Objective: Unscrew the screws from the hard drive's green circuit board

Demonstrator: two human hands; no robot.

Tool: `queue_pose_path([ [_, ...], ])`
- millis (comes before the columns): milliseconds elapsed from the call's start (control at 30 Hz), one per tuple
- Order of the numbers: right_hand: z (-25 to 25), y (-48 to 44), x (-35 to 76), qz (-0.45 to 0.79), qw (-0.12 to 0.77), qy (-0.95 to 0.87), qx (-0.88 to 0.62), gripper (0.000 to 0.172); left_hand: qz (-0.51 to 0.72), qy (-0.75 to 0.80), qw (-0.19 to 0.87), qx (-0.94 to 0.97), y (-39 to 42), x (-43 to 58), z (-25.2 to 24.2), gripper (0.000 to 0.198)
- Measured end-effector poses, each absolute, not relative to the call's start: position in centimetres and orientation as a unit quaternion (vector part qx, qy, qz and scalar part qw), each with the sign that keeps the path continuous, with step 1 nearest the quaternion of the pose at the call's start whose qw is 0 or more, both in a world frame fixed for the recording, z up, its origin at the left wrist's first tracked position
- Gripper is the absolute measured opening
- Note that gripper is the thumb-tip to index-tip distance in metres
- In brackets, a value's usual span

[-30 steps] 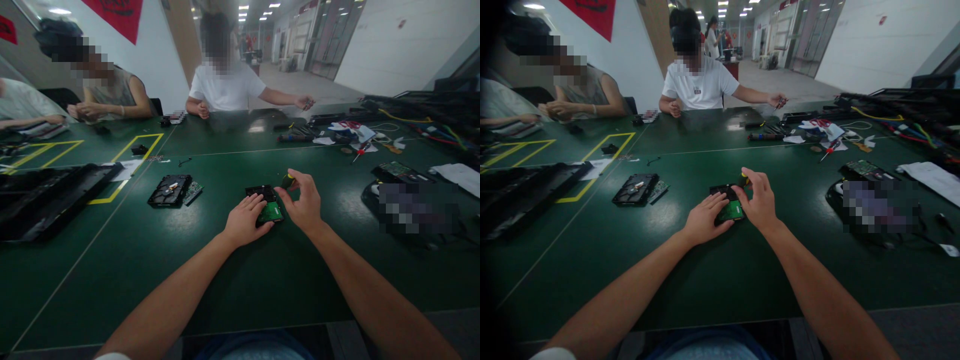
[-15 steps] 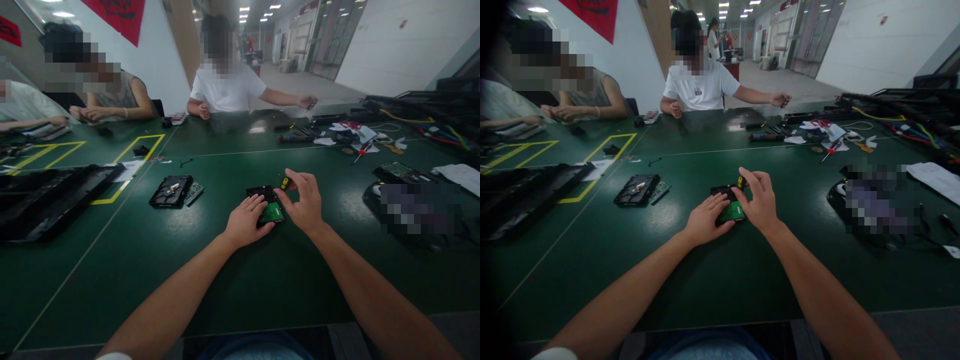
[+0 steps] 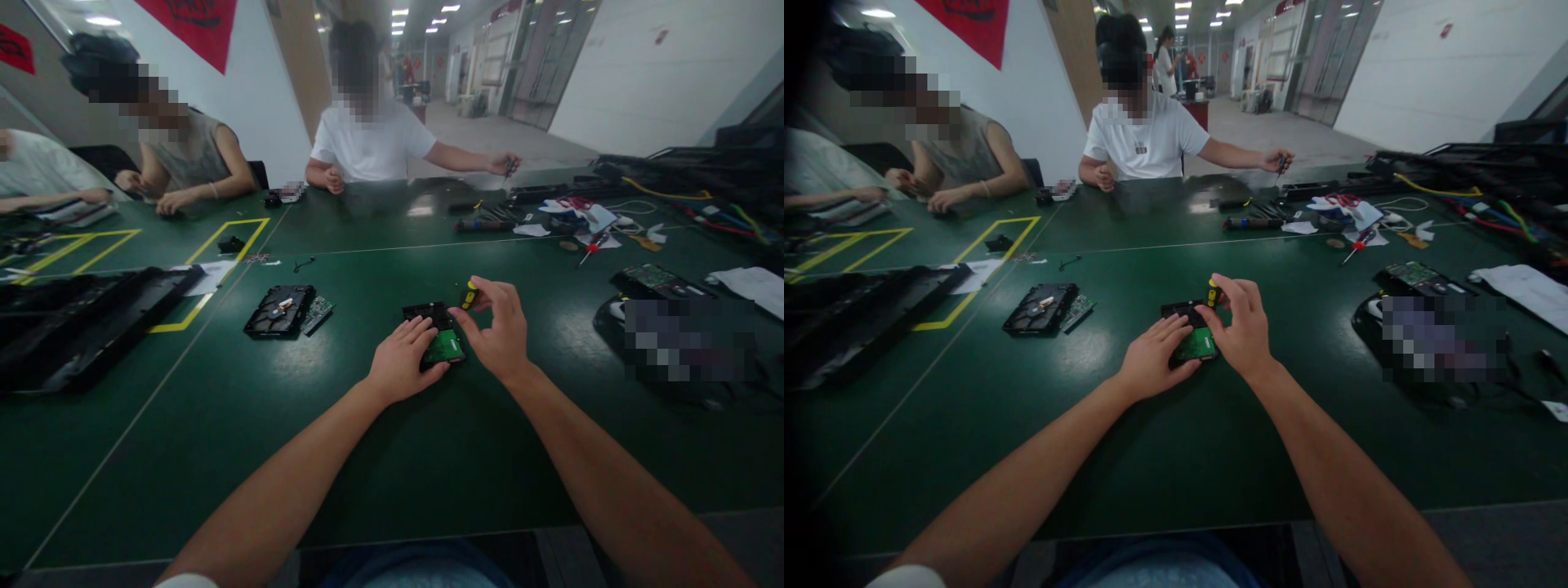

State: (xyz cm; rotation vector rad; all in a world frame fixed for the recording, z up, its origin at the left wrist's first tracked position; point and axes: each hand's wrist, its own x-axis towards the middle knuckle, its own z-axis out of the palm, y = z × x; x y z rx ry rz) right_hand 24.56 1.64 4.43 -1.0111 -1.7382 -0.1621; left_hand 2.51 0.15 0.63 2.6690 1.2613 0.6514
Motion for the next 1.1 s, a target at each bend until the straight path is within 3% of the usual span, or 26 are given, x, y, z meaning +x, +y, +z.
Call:
queue_pose_path([
  [233, 4.28, 1.49, 24.4, -0.052, 0.517, -0.743, -0.423, 0.06, 0.212, 0.419, 0.058, 0.881, 0.2, 2.52, 0.66, 0.068],
  [567, 4.71, 1.57, 24.49, -0.1, 0.532, -0.721, -0.433, 0.054, 0.211, 0.42, 0.063, 0.88, 0.24, 2.48, 0.54, 0.068],
  [867, 4.11, 1.64, 24.35, -0.048, 0.529, -0.735, -0.421, 0.061, 0.213, 0.42, 0.067, 0.88, 0.25, 2.52, 0.52, 0.069],
  [1100, 4.7, 1.51, 24.35, -0.099, 0.539, -0.719, -0.426, 0.056, 0.21, 0.419, 0.068, 0.88, 0.37, 2.42, 0.14, 0.07],
])
